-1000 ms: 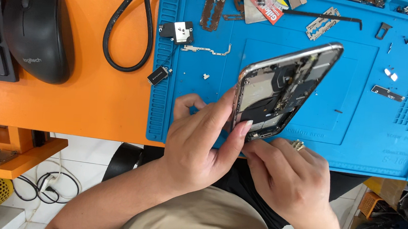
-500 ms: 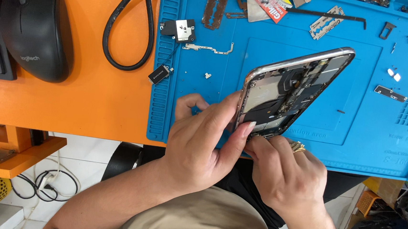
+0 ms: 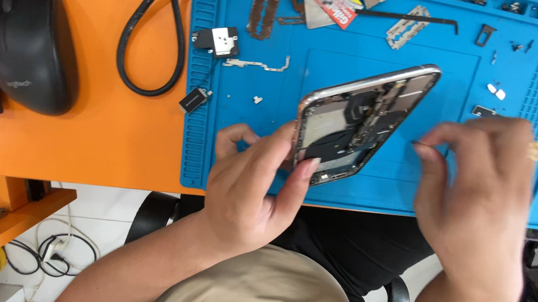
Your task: The person disassembles a smartphone on a blue work mat. They use a yellow-handled screwdriver to remove screws and a metal spudger to pry open the device casing and disconnect internal components. The person carefully removes the back cover and various internal parts, placing them on the mat.
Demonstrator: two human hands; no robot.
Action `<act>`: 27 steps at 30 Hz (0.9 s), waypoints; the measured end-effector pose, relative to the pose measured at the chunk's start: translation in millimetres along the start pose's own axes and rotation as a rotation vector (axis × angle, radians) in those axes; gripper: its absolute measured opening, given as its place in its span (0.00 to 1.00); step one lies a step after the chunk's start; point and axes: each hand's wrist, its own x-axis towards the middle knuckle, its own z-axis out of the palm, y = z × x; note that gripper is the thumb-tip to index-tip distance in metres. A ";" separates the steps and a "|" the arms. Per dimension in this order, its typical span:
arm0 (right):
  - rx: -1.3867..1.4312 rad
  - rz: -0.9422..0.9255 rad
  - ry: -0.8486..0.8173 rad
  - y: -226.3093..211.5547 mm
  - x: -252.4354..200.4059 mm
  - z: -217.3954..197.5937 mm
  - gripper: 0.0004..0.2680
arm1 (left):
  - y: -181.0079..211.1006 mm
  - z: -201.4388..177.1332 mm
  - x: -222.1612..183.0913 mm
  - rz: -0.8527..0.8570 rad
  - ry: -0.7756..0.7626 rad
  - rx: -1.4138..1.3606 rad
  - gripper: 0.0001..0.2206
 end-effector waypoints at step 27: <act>-0.284 0.452 0.417 199.8 -112.5 -41.7 0.06 | 2.2 4.5 -21.2 -0.171 -0.003 0.042 0.13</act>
